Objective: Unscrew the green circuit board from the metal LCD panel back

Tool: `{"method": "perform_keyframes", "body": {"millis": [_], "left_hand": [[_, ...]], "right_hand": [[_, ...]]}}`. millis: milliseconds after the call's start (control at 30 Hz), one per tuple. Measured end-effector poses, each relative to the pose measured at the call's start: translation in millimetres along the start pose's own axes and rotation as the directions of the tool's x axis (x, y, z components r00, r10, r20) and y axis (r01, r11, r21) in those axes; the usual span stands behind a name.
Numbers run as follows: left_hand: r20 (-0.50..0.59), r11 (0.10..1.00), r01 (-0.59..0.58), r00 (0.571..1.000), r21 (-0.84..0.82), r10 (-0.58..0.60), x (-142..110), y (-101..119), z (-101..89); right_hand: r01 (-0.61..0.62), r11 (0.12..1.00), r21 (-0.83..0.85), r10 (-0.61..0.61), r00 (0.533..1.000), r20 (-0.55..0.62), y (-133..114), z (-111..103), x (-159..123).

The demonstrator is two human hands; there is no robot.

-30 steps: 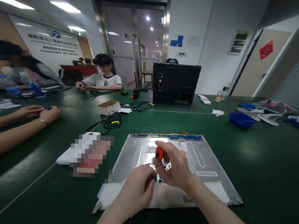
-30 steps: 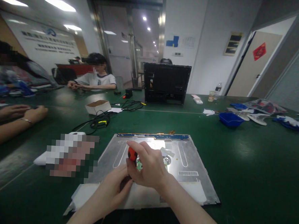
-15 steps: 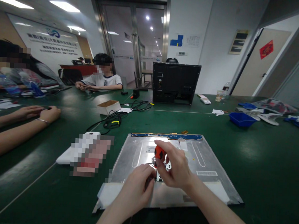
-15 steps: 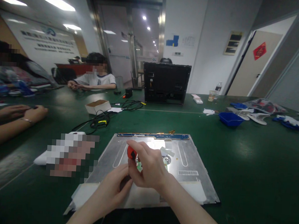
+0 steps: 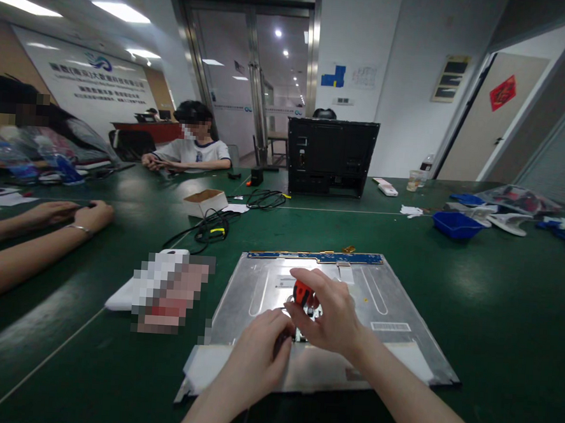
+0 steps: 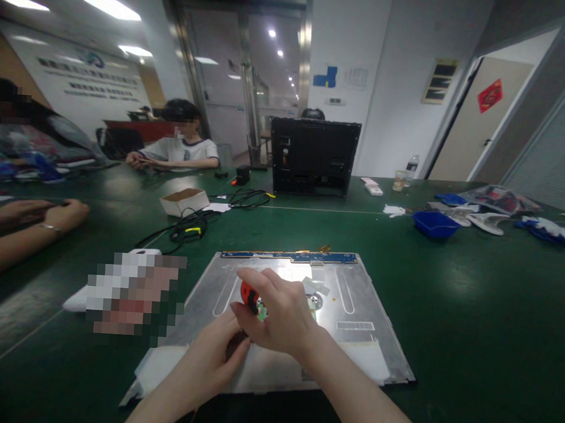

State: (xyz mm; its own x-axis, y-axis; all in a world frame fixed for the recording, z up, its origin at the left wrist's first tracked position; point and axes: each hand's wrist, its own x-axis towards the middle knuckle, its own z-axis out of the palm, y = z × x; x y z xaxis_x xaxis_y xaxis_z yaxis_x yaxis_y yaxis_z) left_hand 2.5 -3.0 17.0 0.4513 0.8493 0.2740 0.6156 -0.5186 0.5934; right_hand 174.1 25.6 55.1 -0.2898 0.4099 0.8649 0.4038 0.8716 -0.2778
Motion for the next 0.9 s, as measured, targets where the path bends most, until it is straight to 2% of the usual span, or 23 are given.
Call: {"method": "perform_keyframes", "body": {"millis": [200,533,900], "left_hand": [[-0.014,1.0,-0.006,1.0,-0.022,0.006,0.6,1.8,-2.0],[0.009,1.0,-0.007,1.0,-0.002,0.007,-1.1,-2.6,1.7],[-0.001,1.0,0.0,1.0,-0.007,0.0,-1.2,-5.3,4.2]], "right_hand": [[-0.005,0.995,0.103,0.003,1.0,0.027,-0.7,-1.9,-0.5],[-0.01,1.0,-0.018,0.009,1.0,-0.025,-0.7,1.7,0.0],[0.02,0.999,-0.038,-0.02,1.0,0.007,0.9,2.1,-0.2]]}}
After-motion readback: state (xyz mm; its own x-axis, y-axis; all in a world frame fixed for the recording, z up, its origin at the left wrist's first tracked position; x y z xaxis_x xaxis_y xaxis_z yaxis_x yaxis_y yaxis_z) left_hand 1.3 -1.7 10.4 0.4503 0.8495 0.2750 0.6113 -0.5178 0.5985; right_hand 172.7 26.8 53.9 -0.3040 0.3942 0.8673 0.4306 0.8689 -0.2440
